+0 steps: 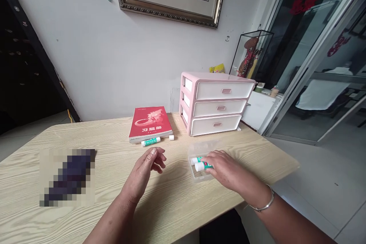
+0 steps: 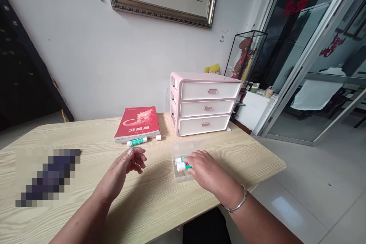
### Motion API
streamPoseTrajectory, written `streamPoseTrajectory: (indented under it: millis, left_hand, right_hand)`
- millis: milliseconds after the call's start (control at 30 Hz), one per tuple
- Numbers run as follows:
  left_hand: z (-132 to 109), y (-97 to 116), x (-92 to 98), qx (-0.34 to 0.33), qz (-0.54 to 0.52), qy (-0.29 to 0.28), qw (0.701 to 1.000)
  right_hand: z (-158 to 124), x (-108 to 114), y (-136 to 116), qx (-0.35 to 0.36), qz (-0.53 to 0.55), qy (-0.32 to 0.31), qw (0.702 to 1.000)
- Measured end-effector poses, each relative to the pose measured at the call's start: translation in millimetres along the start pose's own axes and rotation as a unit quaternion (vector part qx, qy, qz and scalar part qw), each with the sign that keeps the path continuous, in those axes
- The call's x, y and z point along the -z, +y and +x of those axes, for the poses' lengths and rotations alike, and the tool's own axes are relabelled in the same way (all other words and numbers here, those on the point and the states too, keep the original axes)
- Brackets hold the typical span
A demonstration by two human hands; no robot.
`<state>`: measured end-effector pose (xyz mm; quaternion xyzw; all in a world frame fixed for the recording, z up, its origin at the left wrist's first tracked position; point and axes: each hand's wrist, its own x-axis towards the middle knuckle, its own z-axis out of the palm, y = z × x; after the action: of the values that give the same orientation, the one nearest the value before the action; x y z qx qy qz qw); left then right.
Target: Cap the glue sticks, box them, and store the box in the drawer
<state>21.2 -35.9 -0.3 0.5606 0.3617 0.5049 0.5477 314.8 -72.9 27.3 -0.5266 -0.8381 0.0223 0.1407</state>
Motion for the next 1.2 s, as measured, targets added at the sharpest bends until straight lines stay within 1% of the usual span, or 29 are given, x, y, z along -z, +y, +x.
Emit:
streamPoseTrajectory:
  millis: [167,333,400,433,500,533,567,633,700,733,800,867,933,1000,1067,1133,1200]
  left_hand:
    - [4,-3,2.5,0.020,0.019,0.009,1.000]
    - [7,-2,7.2,0.028,0.032,0.022,0.999]
    - [7,-2,8.4,0.021,0.047,0.029,0.998]
    - [8,-3,9.5,0.018,0.068,0.043,0.997]
    - [11,-6,13.6,0.011,0.152,0.091,0.984]
    - [14,-9,16.8,0.002,0.214,0.118,0.970]
    - [18,-14,20.5,-0.014,0.284,0.139,0.949]
    - [27,-24,28.8,-0.062,0.423,0.159,0.890]
    - [37,-36,36.5,-0.105,0.531,0.157,0.826]
    - [41,-42,39.5,-0.111,0.571,0.149,0.799]
    - [48,-52,42.8,-0.101,0.627,0.132,0.761]
    - [52,-59,42.8,-0.072,0.659,0.118,0.739]
    - [55,-63,40.3,-0.046,0.681,0.100,0.724]
    - [57,-65,37.0,-0.025,0.697,0.076,0.713]
    - [58,-65,34.0,-0.010,0.705,0.061,0.706]
    - [59,-64,32.1,-0.015,0.712,0.063,0.699]
    - [58,-60,31.0,-0.034,0.721,0.082,0.687]
  right_hand:
    - [12,5,0,-0.005,-0.011,-0.062,0.998]
    - [24,4,2,0.004,-0.062,-0.099,0.993]
    - [26,5,1,-0.002,-0.071,-0.102,0.992]
    - [27,7,0,-0.006,-0.069,-0.094,0.993]
    - [28,12,-7,-0.011,-0.040,-0.056,0.998]
    - [30,13,-13,-0.012,-0.014,-0.029,0.999]
    - [32,13,-20,-0.011,0.016,0.002,1.000]
    - [39,6,-37,-0.005,0.075,0.070,0.995]
    - [49,-10,-58,0.001,0.120,0.132,0.984]
    - [56,-20,-69,0.002,0.138,0.145,0.980]
    - [72,-41,-91,-0.002,0.156,0.124,0.980]
    - [92,-60,-106,-0.049,0.149,0.093,0.983]
    - [113,-74,-112,-0.110,0.121,0.065,0.984]
    - [134,-83,-110,-0.169,0.092,0.041,0.980]
    - [149,-89,-103,-0.213,0.070,0.018,0.974]
    - [159,-93,-97,-0.241,0.058,0.000,0.969]
    - [164,-97,-94,-0.259,0.054,-0.008,0.964]
